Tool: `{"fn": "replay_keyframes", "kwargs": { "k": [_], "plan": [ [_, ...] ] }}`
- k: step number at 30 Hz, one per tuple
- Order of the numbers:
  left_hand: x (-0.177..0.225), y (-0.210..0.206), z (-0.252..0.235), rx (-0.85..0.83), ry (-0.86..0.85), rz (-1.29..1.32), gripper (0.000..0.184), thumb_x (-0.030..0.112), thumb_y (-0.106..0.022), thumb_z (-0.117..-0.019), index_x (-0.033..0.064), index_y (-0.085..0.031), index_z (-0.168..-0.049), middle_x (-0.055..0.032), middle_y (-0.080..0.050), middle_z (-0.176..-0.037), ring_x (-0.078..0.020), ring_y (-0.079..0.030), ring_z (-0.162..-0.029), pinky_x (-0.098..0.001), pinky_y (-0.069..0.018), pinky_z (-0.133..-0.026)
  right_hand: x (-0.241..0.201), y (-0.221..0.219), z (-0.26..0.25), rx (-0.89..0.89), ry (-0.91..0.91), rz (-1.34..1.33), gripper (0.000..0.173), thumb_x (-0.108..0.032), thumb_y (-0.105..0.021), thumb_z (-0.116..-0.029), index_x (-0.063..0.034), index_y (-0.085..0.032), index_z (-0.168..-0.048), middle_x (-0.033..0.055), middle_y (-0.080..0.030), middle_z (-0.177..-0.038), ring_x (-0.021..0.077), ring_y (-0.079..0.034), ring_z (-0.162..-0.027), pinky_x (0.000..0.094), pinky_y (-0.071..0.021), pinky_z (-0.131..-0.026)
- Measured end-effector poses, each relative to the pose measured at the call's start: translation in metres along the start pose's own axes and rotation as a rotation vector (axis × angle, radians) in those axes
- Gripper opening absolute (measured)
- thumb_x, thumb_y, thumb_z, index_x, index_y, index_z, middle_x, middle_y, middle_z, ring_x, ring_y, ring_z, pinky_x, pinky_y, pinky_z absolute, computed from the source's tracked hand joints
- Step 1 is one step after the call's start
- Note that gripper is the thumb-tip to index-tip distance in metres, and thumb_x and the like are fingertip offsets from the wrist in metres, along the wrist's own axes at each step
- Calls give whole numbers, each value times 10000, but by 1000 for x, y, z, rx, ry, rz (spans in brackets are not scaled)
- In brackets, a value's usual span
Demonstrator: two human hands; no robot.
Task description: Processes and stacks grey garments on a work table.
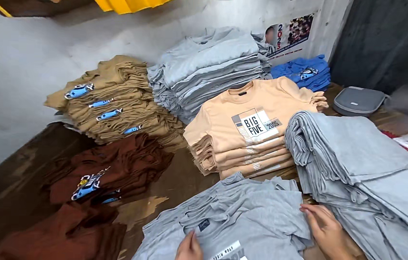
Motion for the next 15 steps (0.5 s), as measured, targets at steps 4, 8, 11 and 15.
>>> {"fn": "replay_keyframes", "kwargs": {
  "k": [4,8,11,15],
  "plan": [
    [52,-60,-66,-160,-86,-135,468,139,-814,-826,12,-689,-1259,-262,-678,-1210,-461,-624,-1183,-640,-472,-1028,8,30,1,-49,68,0,274,-194,-541,-1006,-109,-791,-1077,15,-778,-984,157,-702,-1001,381,-531,-992],
    [55,-96,-105,-423,-246,-249,198,99,-665,-918,44,-755,-1084,-160,-753,-1066,-343,-708,-1074,-552,-522,-997,17,60,10,-143,179,81,249,-145,-557,-997,-82,-790,-1056,81,-782,-972,229,-719,-985,425,-521,-989],
    [53,-81,-137,-518,-251,-257,227,168,-580,-1020,45,-753,-1101,-161,-751,-1082,-338,-713,-1071,-557,-540,-981,42,74,27,-189,65,100,226,-117,-585,-1002,-53,-788,-1079,110,-781,-979,267,-724,-964,447,-535,-966],
    [49,-30,-177,-259,-111,-238,280,193,-523,-1063,22,-712,-1178,-208,-729,-1122,-379,-708,-1065,-597,-541,-948,72,73,65,-291,-58,162,237,-117,-574,-1020,-19,-767,-1117,173,-767,-1025,366,-715,-1005,521,-531,-971]
  ]
}}
Point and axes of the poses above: each hand's wrist, its own z-axis away from the middle knuckle, its own y-axis out of the back of the hand, x = y × z, the point moved 7 cm from there along -z, towards the middle knuckle
